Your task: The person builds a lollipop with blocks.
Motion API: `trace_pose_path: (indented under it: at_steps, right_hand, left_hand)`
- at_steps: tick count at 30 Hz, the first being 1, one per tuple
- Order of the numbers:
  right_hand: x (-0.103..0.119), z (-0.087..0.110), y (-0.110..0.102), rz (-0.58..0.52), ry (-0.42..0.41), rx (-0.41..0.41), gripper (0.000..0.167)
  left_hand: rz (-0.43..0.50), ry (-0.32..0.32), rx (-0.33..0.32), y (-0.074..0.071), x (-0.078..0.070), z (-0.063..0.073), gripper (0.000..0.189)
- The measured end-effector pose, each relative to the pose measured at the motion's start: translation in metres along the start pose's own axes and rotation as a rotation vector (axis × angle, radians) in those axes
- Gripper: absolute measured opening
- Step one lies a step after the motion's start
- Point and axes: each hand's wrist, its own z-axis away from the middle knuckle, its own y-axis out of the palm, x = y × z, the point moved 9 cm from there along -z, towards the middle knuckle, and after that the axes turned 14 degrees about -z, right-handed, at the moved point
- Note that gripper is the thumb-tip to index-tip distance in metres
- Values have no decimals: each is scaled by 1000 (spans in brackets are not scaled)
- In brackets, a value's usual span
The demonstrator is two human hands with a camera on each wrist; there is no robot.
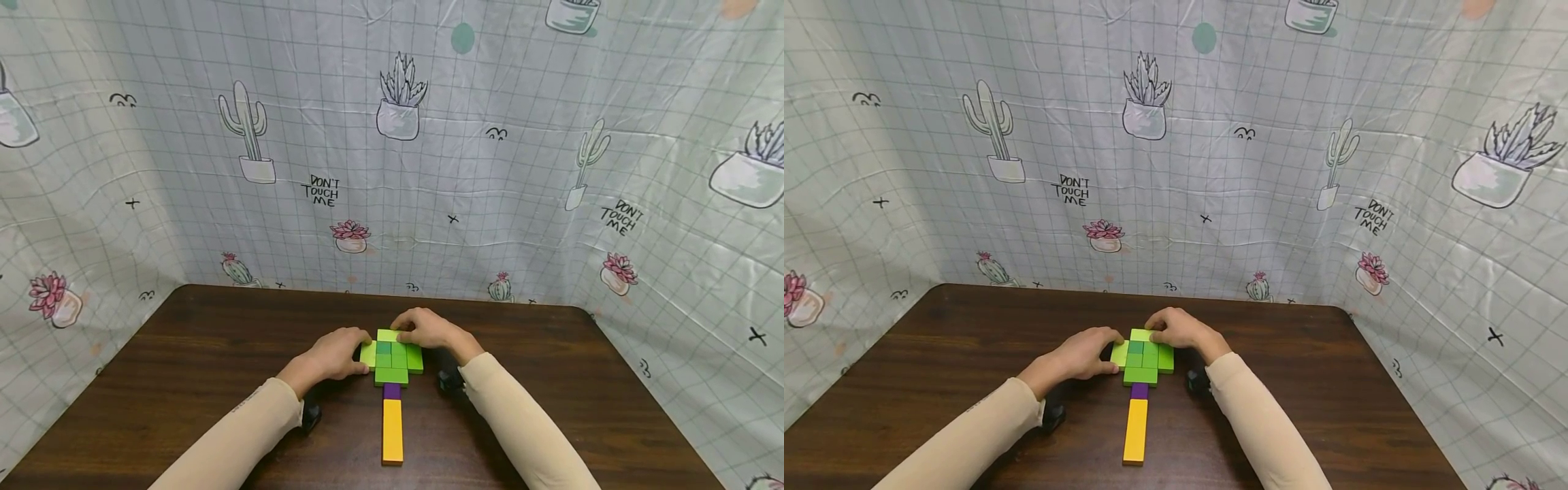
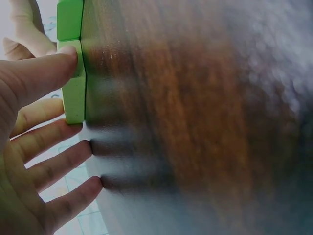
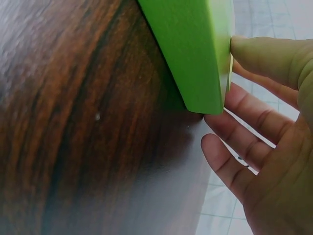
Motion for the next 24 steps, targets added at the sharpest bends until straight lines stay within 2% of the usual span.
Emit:
trace_pose_path:
  at_steps: [7, 15, 21, 24]
  right_hand:
    - [-1, 6, -8, -45, 40, -59, 31]
    - [-4, 21, -13, -5, -7, -112, 30]
    - [0, 37, -20, -11, -42, -148, 31]
    - [2, 47, -24, 23, -63, -175, 31]
  left_hand:
    - [-7, 9, 7, -1, -1, 0, 53]
    - [18, 30, 10, -1, -2, 1, 56]
    - [63, 35, 18, -1, 0, 1, 68]
    - [86, 37, 23, 0, 1, 3, 71]
